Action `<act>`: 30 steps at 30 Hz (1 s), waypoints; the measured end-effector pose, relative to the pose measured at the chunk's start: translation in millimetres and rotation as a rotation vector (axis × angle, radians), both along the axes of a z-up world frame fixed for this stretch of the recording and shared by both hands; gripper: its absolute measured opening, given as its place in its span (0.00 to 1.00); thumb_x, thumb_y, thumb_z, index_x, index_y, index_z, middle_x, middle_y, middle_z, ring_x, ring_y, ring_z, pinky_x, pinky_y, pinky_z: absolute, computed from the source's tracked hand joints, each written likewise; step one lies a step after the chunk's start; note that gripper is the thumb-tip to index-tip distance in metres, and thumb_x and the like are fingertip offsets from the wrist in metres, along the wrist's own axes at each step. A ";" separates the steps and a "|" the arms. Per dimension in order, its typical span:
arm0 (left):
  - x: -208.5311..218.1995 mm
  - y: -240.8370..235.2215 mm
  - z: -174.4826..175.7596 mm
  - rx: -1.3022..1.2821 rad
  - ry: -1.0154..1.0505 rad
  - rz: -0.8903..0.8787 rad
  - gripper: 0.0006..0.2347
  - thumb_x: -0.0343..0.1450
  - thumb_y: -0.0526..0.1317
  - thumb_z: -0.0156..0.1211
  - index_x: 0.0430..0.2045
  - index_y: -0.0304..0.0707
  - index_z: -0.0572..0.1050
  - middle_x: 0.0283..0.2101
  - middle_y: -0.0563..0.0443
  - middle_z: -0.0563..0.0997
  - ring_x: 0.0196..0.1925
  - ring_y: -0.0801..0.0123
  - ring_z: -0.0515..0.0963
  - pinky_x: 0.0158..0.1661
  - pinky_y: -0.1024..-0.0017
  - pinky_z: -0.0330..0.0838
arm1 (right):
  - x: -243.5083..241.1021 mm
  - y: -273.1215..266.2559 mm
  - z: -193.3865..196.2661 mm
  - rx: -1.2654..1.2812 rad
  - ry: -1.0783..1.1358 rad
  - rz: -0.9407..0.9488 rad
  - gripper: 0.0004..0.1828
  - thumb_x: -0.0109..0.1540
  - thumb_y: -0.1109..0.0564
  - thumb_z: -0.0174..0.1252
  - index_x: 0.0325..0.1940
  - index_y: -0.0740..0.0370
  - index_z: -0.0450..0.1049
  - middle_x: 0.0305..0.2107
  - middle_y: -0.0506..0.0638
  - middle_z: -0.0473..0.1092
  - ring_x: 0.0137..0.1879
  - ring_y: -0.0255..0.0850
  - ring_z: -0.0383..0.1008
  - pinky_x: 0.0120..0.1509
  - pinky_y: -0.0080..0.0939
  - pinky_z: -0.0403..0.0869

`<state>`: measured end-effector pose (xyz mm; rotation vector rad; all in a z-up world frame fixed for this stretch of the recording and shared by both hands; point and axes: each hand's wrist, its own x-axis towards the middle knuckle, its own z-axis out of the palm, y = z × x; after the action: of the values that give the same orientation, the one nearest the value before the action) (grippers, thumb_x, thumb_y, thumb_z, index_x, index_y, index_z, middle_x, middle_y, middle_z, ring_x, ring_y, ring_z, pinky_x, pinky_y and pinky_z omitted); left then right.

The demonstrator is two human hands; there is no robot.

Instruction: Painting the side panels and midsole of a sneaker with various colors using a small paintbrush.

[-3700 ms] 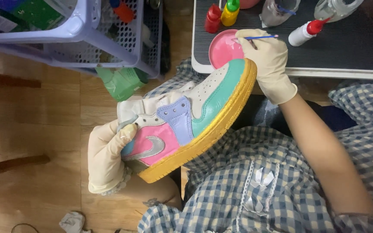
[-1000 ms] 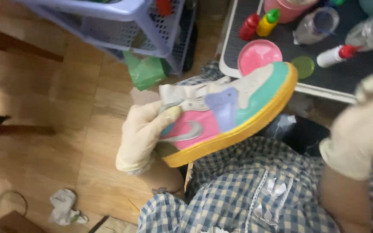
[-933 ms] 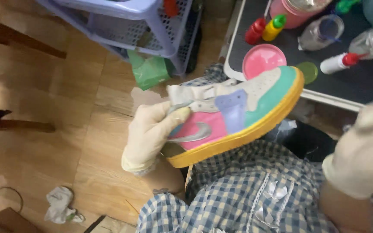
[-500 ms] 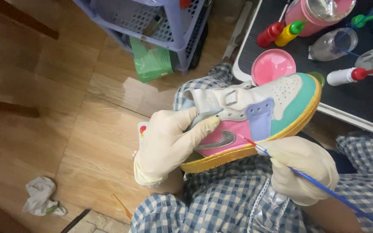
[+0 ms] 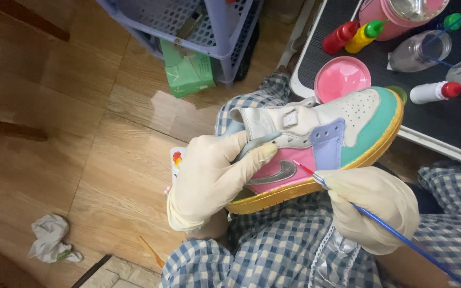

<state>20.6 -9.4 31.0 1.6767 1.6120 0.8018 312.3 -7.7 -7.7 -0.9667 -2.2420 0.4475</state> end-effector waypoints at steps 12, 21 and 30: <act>1.0 -0.6 -2.8 0.046 -0.014 0.017 0.15 0.74 0.52 0.55 0.23 0.43 0.77 0.13 0.54 0.70 0.18 0.60 0.64 0.25 0.64 0.63 | -10.6 0.4 0.8 0.140 0.101 -0.033 0.08 0.62 0.61 0.58 0.37 0.70 0.78 0.38 0.61 0.79 0.41 0.49 0.82 0.50 0.50 0.81; 1.7 0.5 -0.1 0.069 -0.011 0.007 0.15 0.74 0.53 0.53 0.24 0.44 0.77 0.15 0.55 0.69 0.19 0.60 0.64 0.26 0.64 0.62 | -7.0 -0.8 1.1 0.102 -0.008 -0.010 0.10 0.63 0.57 0.59 0.41 0.65 0.81 0.41 0.54 0.80 0.44 0.44 0.82 0.52 0.47 0.80; 2.3 0.7 0.9 0.065 -0.043 -0.008 0.14 0.74 0.52 0.52 0.28 0.46 0.80 0.17 0.58 0.73 0.20 0.63 0.65 0.27 0.66 0.65 | -14.2 1.0 7.2 0.095 0.029 0.011 0.08 0.63 0.59 0.58 0.40 0.66 0.79 0.39 0.55 0.80 0.42 0.44 0.82 0.49 0.46 0.80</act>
<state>22.9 -8.7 31.9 1.6984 1.5644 0.8889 298.1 -6.7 -0.5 -0.8934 -2.2222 0.3543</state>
